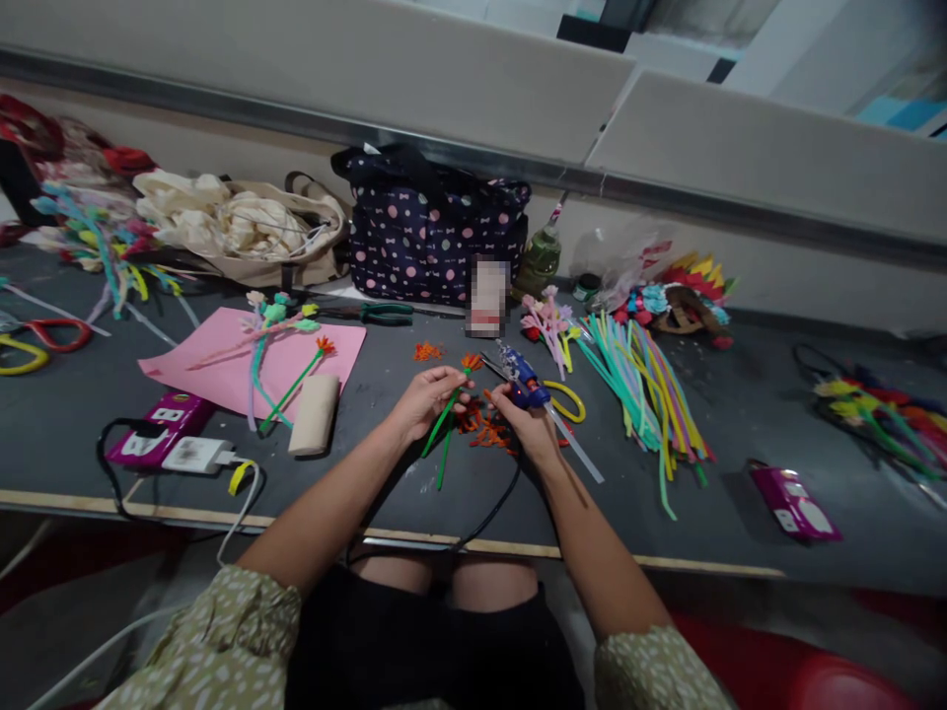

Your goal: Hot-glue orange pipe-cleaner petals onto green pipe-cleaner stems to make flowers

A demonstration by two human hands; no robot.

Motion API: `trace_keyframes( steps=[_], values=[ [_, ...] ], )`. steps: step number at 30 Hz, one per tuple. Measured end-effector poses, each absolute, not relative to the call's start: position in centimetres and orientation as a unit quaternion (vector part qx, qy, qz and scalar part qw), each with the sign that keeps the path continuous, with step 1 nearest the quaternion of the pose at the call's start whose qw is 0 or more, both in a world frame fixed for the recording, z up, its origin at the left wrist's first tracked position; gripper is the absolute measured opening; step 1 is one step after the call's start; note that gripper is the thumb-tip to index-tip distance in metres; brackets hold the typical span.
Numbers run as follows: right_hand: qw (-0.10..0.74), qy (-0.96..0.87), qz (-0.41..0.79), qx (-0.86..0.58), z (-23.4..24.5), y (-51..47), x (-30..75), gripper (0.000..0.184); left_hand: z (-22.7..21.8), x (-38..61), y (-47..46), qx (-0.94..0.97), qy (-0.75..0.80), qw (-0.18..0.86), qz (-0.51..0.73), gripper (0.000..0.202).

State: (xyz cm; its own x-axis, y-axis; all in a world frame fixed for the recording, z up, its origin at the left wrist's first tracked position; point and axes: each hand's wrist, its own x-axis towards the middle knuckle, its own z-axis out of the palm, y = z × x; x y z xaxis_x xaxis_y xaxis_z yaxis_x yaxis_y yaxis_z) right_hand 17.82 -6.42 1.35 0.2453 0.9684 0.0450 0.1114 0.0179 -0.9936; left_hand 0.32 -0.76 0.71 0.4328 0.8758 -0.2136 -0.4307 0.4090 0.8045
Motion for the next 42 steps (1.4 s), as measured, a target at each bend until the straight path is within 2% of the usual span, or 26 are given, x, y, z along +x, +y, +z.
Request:
trace_keyframes(
  steps=[6,13,31,42],
  values=[
    [0.515,-0.503,0.383,-0.579,1.8,-6.5,17.4,0.034,1.0,0.5,-1.1,0.340,0.307,0.800,0.388,0.028],
    [0.550,-0.461,0.390,-0.576,0.8,-6.4,17.6,0.032,0.6,0.4,-0.8,0.337,0.323,0.798,0.382,0.027],
    [0.539,-0.479,0.415,-0.555,-0.5,-6.1,18.0,0.031,1.0,0.4,-1.1,0.328,0.275,0.816,0.388,0.025],
    [0.573,-0.486,0.333,-0.570,0.1,-6.2,19.1,0.022,1.0,0.7,-1.4,0.396,0.357,0.765,0.360,0.025]
  ],
)
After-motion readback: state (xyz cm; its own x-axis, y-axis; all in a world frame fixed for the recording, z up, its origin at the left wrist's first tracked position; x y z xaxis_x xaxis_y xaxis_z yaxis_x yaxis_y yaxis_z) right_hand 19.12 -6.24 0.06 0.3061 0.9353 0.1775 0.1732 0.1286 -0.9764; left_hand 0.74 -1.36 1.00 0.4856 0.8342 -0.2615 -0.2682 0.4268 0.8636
